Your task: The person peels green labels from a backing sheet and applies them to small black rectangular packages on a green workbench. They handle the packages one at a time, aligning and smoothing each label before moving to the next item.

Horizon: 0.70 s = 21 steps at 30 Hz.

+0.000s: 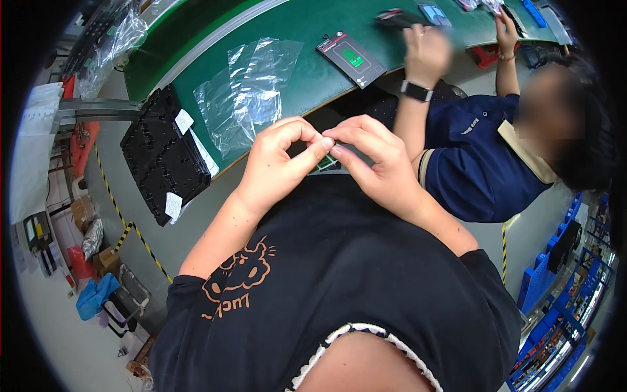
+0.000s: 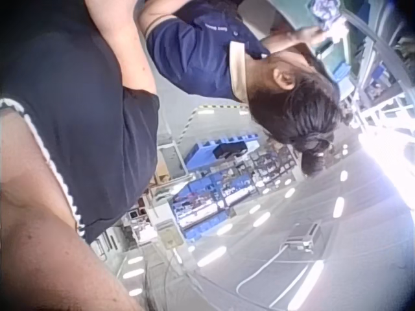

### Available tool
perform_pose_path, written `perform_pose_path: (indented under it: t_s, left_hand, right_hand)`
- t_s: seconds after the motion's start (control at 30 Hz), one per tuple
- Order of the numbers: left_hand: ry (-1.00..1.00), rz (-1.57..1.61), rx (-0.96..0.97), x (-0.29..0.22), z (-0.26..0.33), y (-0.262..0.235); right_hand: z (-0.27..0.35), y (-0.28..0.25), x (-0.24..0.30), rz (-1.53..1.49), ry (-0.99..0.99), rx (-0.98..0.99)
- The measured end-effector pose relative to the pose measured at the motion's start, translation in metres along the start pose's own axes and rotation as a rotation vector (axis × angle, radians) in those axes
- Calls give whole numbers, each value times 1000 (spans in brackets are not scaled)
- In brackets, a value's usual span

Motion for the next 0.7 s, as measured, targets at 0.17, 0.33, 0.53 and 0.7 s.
perform_pose_path:
  t_s: [0.17,0.33,0.53,0.7]
  left_hand:
    - [-462,268,141,8,-5,3]
    - [-673,592,187,20,-7,7]
    - [-807,810,217,39,-13,6]
    - [-798,654,137,59,-23,5]
  right_hand:
    - [1,-2,-5,106,15,0]
    - [9,4,-9,107,95,-51]
    - [11,12,-18,250,-15,-16]
    - [-1,10,-36,207,-67,-307]
Point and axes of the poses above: each hand's wrist, its own z-axis away from the middle knuckle, its own y-axis out of the palm, x = y × z, the point moved 1 cm from there along -z, towards the middle knuckle, and after that the axes turned 4 degrees about -z, right-handed, at the moved point
